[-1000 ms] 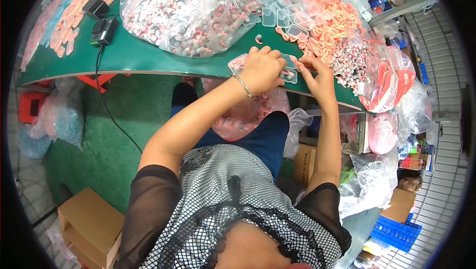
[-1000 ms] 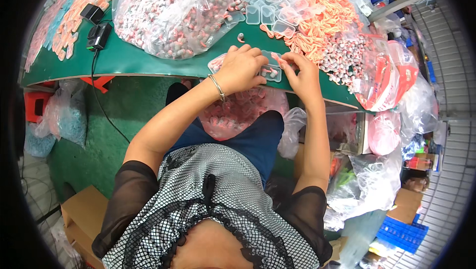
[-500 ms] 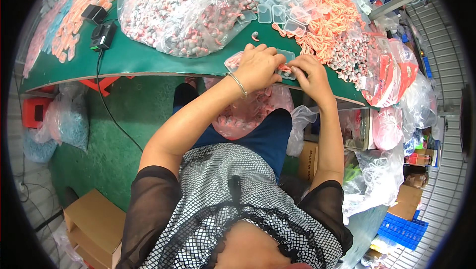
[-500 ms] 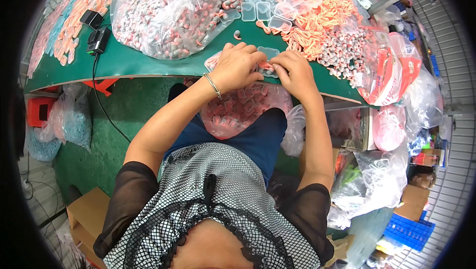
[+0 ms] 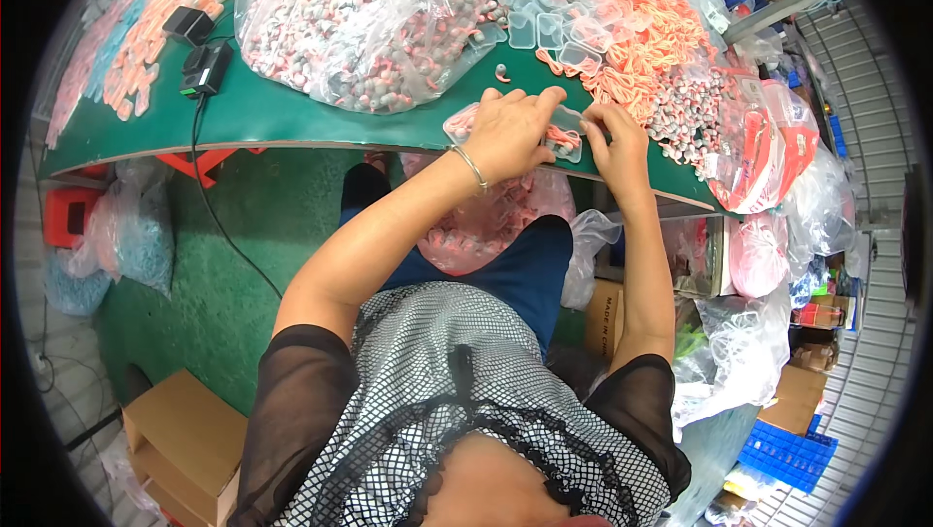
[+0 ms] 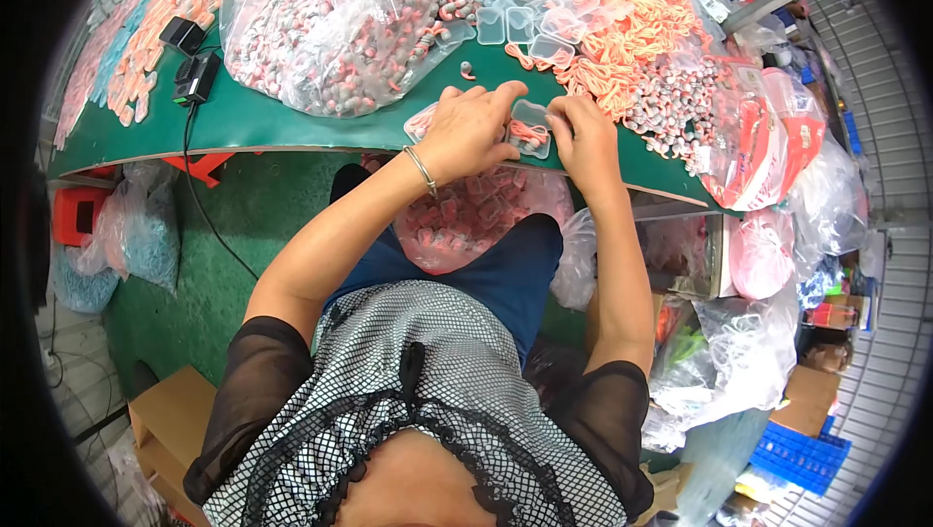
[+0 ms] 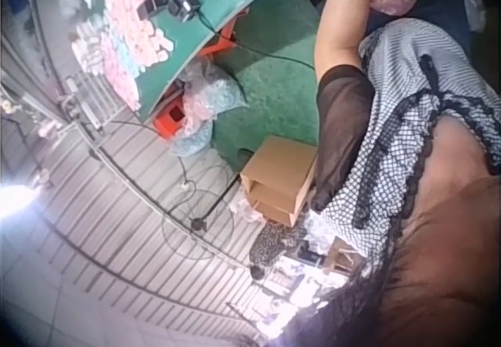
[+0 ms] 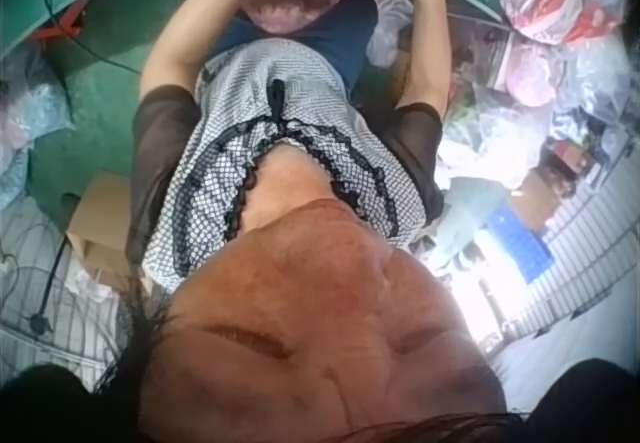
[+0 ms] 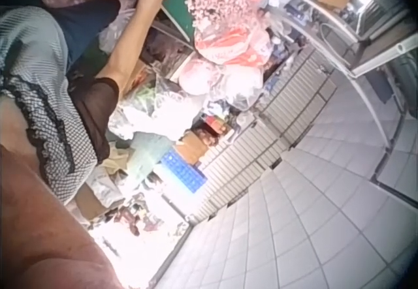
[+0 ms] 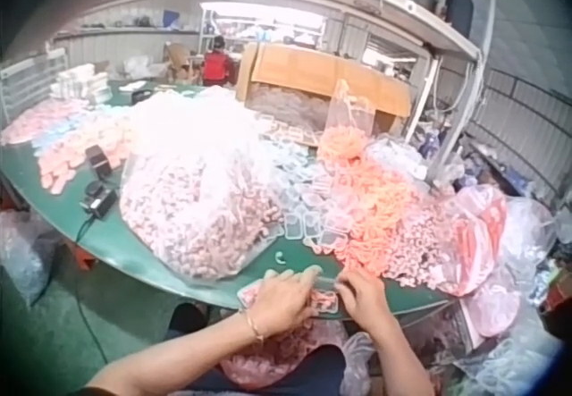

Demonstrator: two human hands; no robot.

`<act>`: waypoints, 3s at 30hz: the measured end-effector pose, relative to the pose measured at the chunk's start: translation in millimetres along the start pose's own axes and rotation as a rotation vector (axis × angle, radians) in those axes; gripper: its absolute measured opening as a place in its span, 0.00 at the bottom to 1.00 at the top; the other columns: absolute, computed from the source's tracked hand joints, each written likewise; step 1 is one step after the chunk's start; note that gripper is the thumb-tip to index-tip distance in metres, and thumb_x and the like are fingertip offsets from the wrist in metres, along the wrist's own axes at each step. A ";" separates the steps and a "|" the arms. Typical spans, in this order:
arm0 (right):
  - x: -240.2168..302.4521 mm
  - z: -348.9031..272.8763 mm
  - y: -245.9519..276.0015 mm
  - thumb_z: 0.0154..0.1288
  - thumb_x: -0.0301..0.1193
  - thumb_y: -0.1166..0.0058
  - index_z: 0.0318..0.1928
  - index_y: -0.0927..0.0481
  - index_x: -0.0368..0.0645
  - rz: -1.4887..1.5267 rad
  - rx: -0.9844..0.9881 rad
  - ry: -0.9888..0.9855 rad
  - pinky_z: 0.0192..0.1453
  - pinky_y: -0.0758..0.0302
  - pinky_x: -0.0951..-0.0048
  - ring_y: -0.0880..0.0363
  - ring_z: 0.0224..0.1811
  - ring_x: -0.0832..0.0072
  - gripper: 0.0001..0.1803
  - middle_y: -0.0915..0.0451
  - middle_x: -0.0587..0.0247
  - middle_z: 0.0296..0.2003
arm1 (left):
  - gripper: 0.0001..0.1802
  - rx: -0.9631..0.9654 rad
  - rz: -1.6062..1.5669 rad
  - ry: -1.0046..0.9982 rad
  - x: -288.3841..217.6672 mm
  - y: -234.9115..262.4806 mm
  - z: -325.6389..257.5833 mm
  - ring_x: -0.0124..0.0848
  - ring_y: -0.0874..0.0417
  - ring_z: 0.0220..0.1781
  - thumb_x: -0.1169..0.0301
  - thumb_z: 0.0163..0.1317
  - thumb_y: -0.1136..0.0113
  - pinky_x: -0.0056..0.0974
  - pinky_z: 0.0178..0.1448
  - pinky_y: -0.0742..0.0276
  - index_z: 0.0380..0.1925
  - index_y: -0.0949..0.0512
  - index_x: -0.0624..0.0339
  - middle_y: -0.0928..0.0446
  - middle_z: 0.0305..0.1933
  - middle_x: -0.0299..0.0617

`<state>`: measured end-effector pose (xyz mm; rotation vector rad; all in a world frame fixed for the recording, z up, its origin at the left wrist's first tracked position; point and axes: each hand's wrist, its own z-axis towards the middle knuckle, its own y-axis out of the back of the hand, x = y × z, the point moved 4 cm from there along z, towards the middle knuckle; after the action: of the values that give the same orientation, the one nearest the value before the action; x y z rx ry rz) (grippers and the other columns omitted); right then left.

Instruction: Picking small pink components from a large bag and placing them into small clear plastic containers on a workbench.

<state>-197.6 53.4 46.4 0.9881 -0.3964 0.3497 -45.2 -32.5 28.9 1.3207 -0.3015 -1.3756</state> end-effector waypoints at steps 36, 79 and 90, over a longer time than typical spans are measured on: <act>-45.7 77.5 -21.4 0.58 0.31 0.38 0.39 0.16 0.50 -0.726 -0.227 0.165 0.56 0.38 0.54 0.24 0.48 0.66 0.07 0.19 0.68 0.38 | 0.12 -0.243 0.169 -0.360 14.2 25.2 -19.2 0.36 0.23 0.42 0.63 0.54 0.33 0.43 0.46 0.32 0.38 0.20 0.51 0.23 0.37 0.37; -57.3 -52.7 49.1 0.58 0.32 0.38 0.32 0.17 0.47 -0.518 -0.339 -0.380 0.40 0.30 0.64 0.17 0.31 0.67 0.04 0.17 0.67 0.26 | 0.06 -0.104 -0.228 -0.036 -11.1 8.0 13.3 0.40 0.16 0.31 0.67 0.56 0.35 0.43 0.36 0.23 0.32 0.18 0.56 0.18 0.31 0.42; 2.0 -50.7 3.2 0.53 0.32 0.32 0.29 0.17 0.49 -0.272 -0.231 -0.135 0.52 0.37 0.65 0.23 0.37 0.70 0.06 0.20 0.71 0.29 | 0.08 -0.158 0.117 -0.143 -27.0 -20.6 17.1 0.36 0.24 0.43 0.63 0.50 0.32 0.44 0.43 0.33 0.26 0.18 0.52 0.23 0.34 0.35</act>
<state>-189.0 98.7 24.8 0.8281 -0.4089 -0.0098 -77.3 -12.4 32.2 1.0613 -0.3534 -1.3679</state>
